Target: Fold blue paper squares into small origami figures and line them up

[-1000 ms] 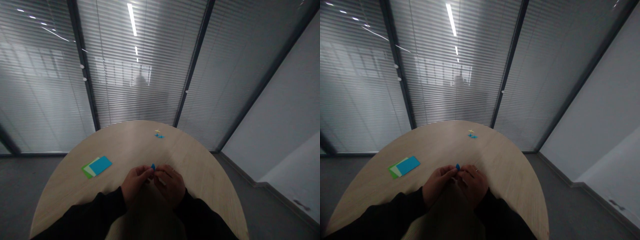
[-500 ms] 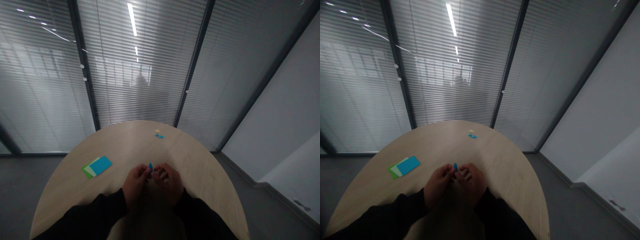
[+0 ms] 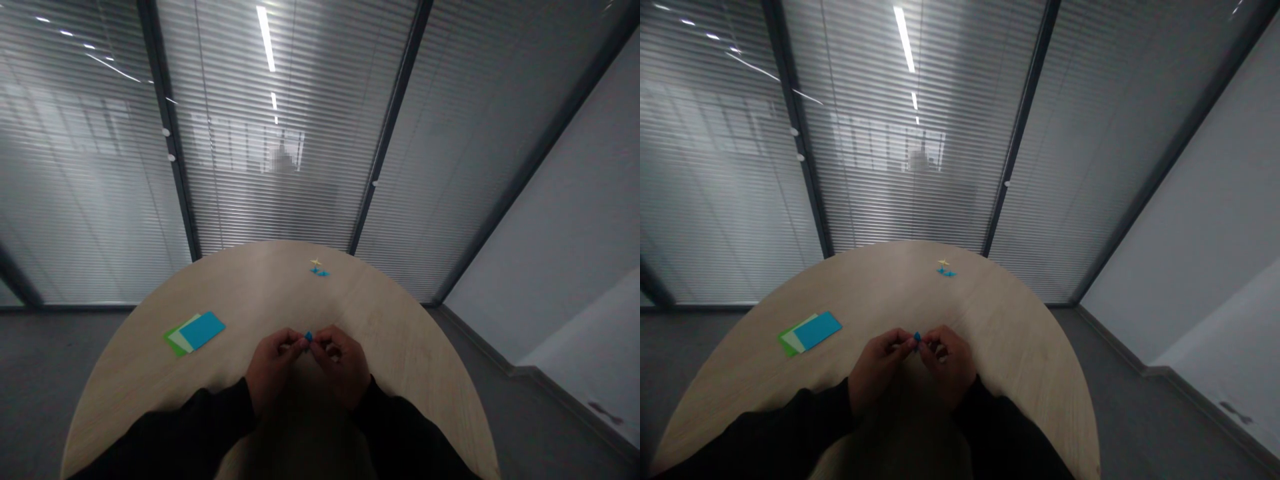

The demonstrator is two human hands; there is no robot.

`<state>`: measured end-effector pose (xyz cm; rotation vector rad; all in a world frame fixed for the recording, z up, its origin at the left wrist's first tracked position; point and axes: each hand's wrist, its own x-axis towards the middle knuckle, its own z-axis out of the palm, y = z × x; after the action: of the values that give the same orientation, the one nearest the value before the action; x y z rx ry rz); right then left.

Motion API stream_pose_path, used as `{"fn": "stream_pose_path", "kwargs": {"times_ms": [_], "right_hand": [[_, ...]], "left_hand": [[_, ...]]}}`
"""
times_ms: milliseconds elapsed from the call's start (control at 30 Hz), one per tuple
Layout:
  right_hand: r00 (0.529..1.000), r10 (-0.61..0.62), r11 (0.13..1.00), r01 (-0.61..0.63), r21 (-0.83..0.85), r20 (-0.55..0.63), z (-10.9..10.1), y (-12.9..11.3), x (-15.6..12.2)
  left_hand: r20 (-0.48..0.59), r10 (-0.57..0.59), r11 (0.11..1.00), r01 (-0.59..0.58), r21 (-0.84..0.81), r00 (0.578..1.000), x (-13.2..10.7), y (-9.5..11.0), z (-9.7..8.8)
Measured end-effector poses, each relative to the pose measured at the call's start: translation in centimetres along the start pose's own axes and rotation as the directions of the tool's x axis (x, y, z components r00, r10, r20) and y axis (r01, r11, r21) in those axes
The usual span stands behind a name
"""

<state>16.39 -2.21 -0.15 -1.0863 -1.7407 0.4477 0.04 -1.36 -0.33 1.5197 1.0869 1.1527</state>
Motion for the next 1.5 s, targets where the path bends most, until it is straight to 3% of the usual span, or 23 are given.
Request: {"fn": "stream_pose_path", "kwargs": {"times_ms": [133,400,600,1100,1267,1500], "right_hand": [[0.998,-0.06,0.998,0.06,-0.013,-0.022,-0.08,-0.01,-0.04],[0.995,0.031,0.997,-0.024,0.076,-0.09,0.32,0.18,-0.37],[0.989,-0.107,0.993,0.111,0.038,-0.098,0.03,-0.41,-0.26],[0.965,-0.254,0.967,0.255,0.02,-0.065,0.12,-0.22,-0.11],[0.976,-0.207,0.978,0.209,0.028,-0.066,0.26,-0.59,-0.17],[0.999,-0.025,0.997,0.027,0.066,-0.022,0.24,-0.15,-0.21]], "left_hand": [[-0.075,0.046,0.999,-0.044,0.02,0.996,-0.07,0.29,-0.01],[-0.055,0.039,0.994,-0.044,-0.101,0.998,-0.22,0.38,0.08],[-0.026,-0.029,0.974,0.022,-0.226,0.999,-0.12,0.21,0.32],[-0.017,-0.005,0.983,0.002,-0.184,1.0,-0.14,-0.02,0.31],[-0.005,0.0,0.985,-0.001,-0.175,1.0,-0.27,0.07,0.27],[-0.042,0.067,0.987,-0.072,-0.146,0.997,-0.36,-0.04,0.3]]}}
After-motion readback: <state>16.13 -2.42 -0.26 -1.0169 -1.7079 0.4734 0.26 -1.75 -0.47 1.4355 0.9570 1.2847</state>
